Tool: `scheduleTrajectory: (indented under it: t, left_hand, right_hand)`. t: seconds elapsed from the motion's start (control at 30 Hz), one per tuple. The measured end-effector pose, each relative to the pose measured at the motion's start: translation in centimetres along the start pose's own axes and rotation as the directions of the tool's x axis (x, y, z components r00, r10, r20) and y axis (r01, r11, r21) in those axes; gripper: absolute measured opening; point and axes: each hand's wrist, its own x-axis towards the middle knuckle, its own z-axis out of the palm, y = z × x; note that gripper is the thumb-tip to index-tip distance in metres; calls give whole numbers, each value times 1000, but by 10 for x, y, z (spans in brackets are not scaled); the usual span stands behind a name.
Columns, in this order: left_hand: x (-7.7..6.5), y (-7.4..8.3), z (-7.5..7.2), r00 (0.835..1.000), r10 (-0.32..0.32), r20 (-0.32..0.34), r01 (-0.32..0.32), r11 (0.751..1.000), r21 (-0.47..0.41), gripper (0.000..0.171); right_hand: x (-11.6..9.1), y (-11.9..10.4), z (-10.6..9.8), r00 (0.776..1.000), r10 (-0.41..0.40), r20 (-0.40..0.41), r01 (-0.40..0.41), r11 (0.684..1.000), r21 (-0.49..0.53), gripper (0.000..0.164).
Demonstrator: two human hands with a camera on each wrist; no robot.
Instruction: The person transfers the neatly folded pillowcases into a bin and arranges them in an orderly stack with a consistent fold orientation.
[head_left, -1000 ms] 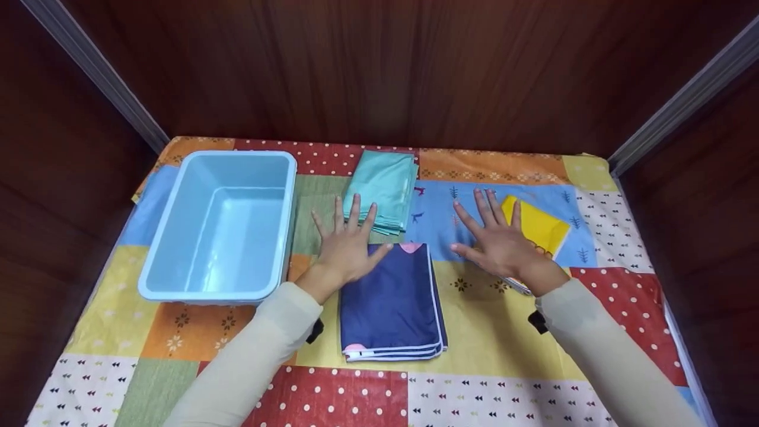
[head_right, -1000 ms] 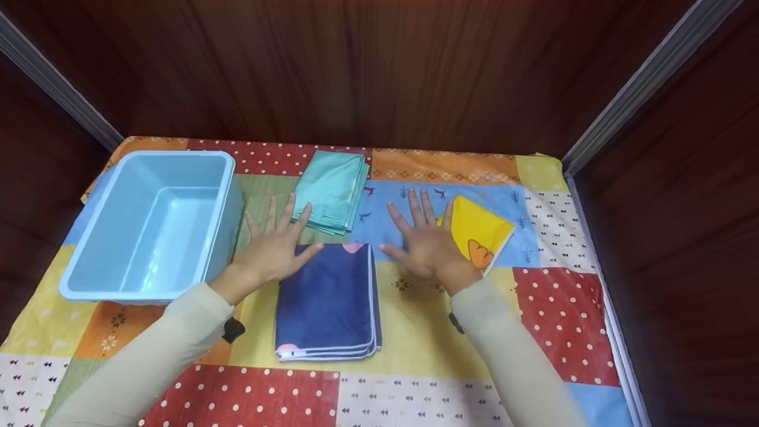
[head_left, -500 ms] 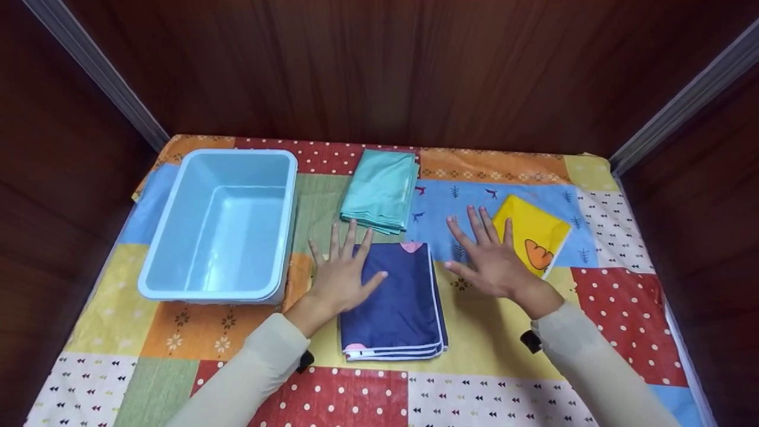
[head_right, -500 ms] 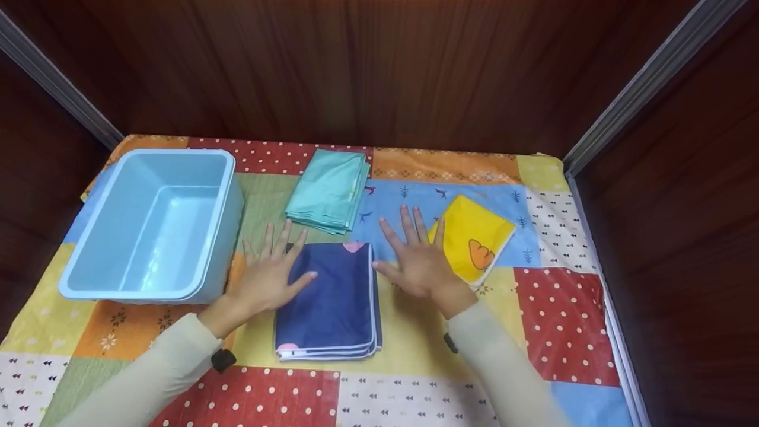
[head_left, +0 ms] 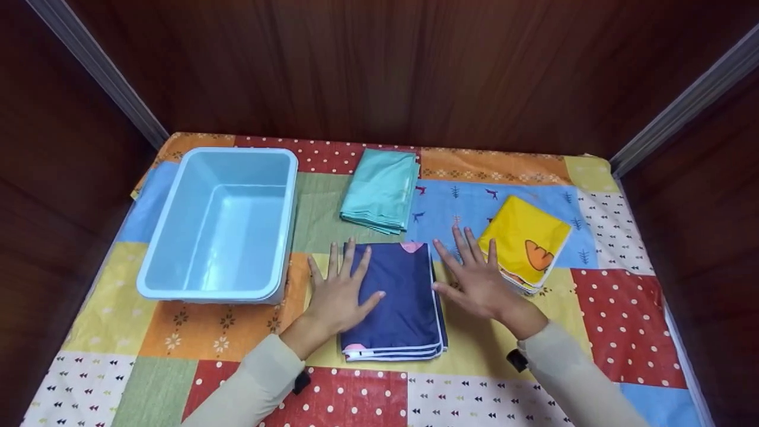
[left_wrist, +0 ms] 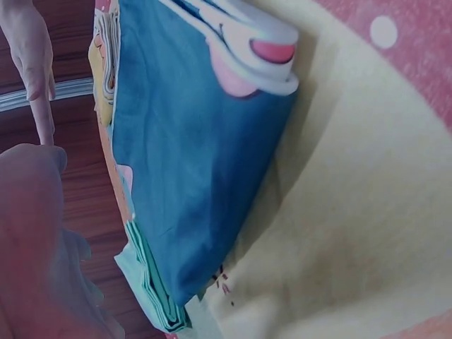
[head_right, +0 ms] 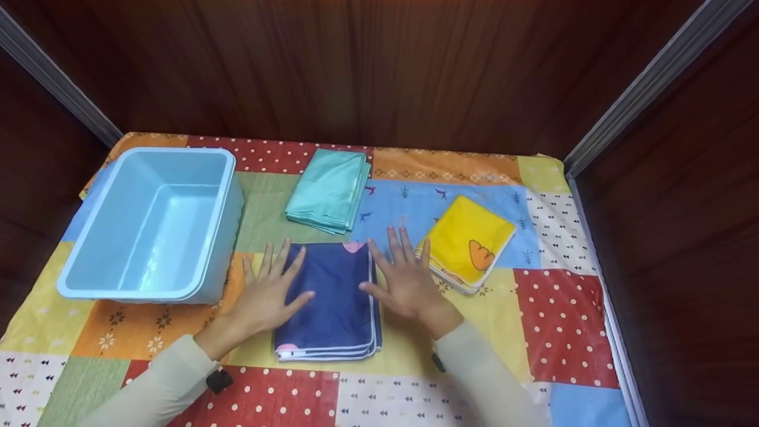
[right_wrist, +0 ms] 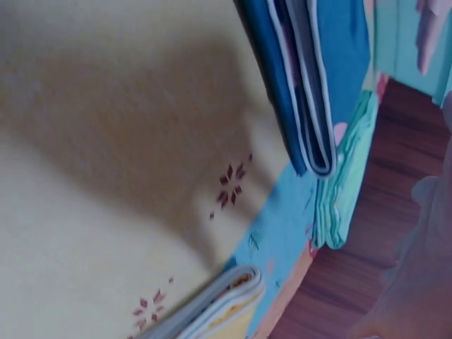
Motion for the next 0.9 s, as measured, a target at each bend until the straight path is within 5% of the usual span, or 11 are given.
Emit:
scheduleTrajectory:
  t: [0.5,0.77,0.9]
  left_hand:
    - [-15,-2,19,1000,-5,-13,5,998,-63,87]
    - [-17,-7,22,997,-47,-68,31,974,-225,87]
    - [-17,-9,22,991,-103,-89,67,937,-343,87]
  right_hand:
    - [-6,-16,27,1000,-6,-28,8,997,71,81]
    - [-5,-28,39,997,77,-3,-75,980,184,80]
    - [-3,-31,43,988,155,10,-151,945,291,81]
